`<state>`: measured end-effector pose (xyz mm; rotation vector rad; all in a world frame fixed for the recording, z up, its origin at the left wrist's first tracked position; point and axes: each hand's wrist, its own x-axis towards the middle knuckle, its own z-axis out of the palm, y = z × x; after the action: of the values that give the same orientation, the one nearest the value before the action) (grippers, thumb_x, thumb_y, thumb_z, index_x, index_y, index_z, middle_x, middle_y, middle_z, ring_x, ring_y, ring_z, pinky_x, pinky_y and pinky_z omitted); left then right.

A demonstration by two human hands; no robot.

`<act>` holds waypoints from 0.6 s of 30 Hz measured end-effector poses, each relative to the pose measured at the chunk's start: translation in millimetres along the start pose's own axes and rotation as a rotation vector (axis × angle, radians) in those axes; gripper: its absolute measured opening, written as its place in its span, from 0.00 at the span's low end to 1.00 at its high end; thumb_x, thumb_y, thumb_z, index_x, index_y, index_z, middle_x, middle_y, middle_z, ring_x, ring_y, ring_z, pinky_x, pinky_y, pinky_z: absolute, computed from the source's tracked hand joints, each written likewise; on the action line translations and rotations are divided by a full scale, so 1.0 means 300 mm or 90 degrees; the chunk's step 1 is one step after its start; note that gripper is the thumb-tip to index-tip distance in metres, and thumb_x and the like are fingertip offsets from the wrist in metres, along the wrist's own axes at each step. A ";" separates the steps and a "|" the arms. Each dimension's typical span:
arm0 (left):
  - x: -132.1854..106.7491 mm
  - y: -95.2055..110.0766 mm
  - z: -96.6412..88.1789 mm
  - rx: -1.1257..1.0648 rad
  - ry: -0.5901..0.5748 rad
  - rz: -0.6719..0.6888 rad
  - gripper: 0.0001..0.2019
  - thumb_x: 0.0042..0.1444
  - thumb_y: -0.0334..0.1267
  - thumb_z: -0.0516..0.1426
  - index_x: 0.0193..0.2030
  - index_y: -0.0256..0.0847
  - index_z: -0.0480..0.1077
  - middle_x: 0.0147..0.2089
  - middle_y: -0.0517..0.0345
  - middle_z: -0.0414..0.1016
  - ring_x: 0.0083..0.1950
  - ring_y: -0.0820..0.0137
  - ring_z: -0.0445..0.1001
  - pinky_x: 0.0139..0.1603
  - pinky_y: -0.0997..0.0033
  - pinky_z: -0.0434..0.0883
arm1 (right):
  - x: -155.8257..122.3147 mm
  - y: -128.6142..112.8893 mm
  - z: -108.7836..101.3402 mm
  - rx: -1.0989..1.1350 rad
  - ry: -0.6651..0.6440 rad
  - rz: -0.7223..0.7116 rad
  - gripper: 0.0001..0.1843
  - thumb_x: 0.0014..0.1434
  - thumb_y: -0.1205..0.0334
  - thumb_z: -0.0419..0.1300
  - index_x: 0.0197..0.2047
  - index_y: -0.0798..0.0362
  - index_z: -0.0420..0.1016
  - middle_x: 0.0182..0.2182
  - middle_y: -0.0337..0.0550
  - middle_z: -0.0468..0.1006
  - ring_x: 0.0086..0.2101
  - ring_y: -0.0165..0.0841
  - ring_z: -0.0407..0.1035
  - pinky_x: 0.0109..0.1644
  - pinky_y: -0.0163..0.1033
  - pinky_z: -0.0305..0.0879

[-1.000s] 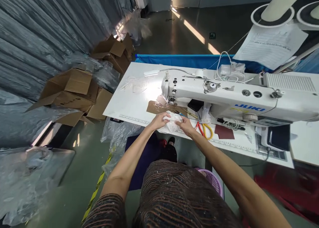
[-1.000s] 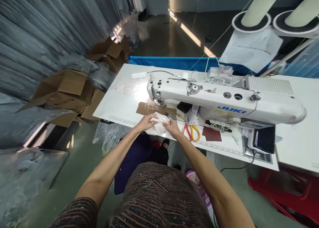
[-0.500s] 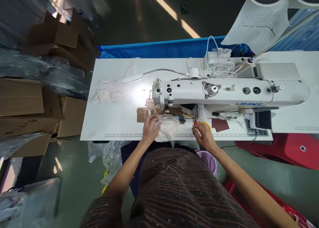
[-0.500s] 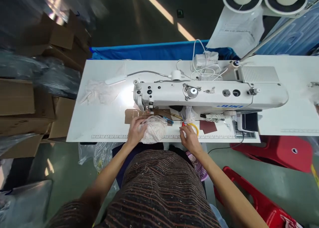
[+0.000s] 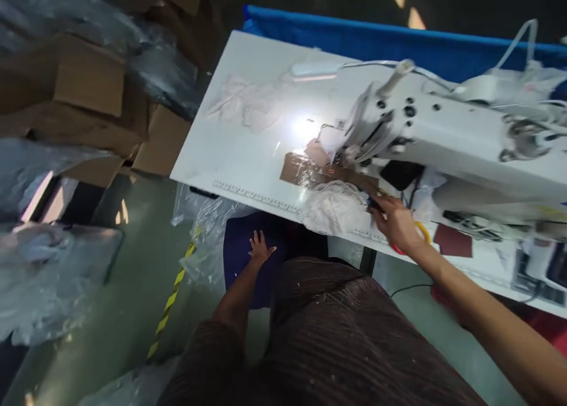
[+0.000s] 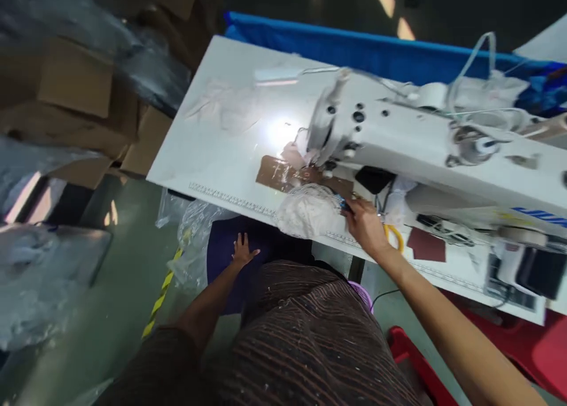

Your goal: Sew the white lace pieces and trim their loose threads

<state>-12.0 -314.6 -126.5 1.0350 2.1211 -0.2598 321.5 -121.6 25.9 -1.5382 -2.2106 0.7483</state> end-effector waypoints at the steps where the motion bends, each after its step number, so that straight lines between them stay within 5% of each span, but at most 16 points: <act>1: 0.010 -0.015 0.047 0.001 -0.019 -0.018 0.47 0.54 0.51 0.62 0.74 0.42 0.43 0.76 0.34 0.39 0.75 0.37 0.42 0.58 0.32 0.66 | -0.002 0.013 -0.001 -0.011 -0.005 0.004 0.19 0.54 0.63 0.54 0.48 0.54 0.74 0.42 0.60 0.77 0.48 0.56 0.68 0.55 0.64 0.61; 5: 0.006 -0.066 0.183 0.002 -0.053 -0.032 0.54 0.52 0.51 0.64 0.75 0.47 0.32 0.78 0.43 0.25 0.76 0.42 0.29 0.64 0.33 0.61 | -0.029 0.040 -0.003 -0.066 -0.009 0.097 0.13 0.50 0.63 0.55 0.41 0.52 0.70 0.37 0.60 0.75 0.42 0.55 0.68 0.50 0.60 0.61; 10: -0.107 -0.106 0.274 0.006 -0.061 -0.021 0.58 0.49 0.46 0.68 0.75 0.52 0.31 0.78 0.47 0.22 0.77 0.46 0.29 0.66 0.36 0.59 | -0.062 0.013 0.001 -0.066 0.038 0.196 0.07 0.56 0.57 0.55 0.35 0.49 0.60 0.26 0.50 0.70 0.32 0.46 0.66 0.41 0.53 0.61; 14: -0.228 -0.115 0.290 0.019 -0.060 -0.008 0.54 0.48 0.37 0.69 0.74 0.53 0.39 0.78 0.47 0.31 0.77 0.48 0.36 0.66 0.40 0.61 | -0.083 -0.045 -0.014 0.012 0.083 0.204 0.10 0.63 0.50 0.49 0.34 0.46 0.57 0.25 0.46 0.69 0.30 0.44 0.66 0.40 0.51 0.62; 18: -0.284 -0.088 0.223 0.043 -0.041 0.018 0.45 0.54 0.39 0.66 0.73 0.49 0.47 0.77 0.41 0.41 0.75 0.44 0.45 0.62 0.38 0.65 | -0.105 -0.104 -0.031 0.130 0.110 0.137 0.07 0.66 0.55 0.43 0.42 0.47 0.56 0.31 0.44 0.74 0.33 0.40 0.71 0.42 0.48 0.67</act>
<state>37.8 -413.9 -116.9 1.0804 2.0508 -0.3481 314.3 -157.6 52.4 -1.6827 -1.8060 0.8407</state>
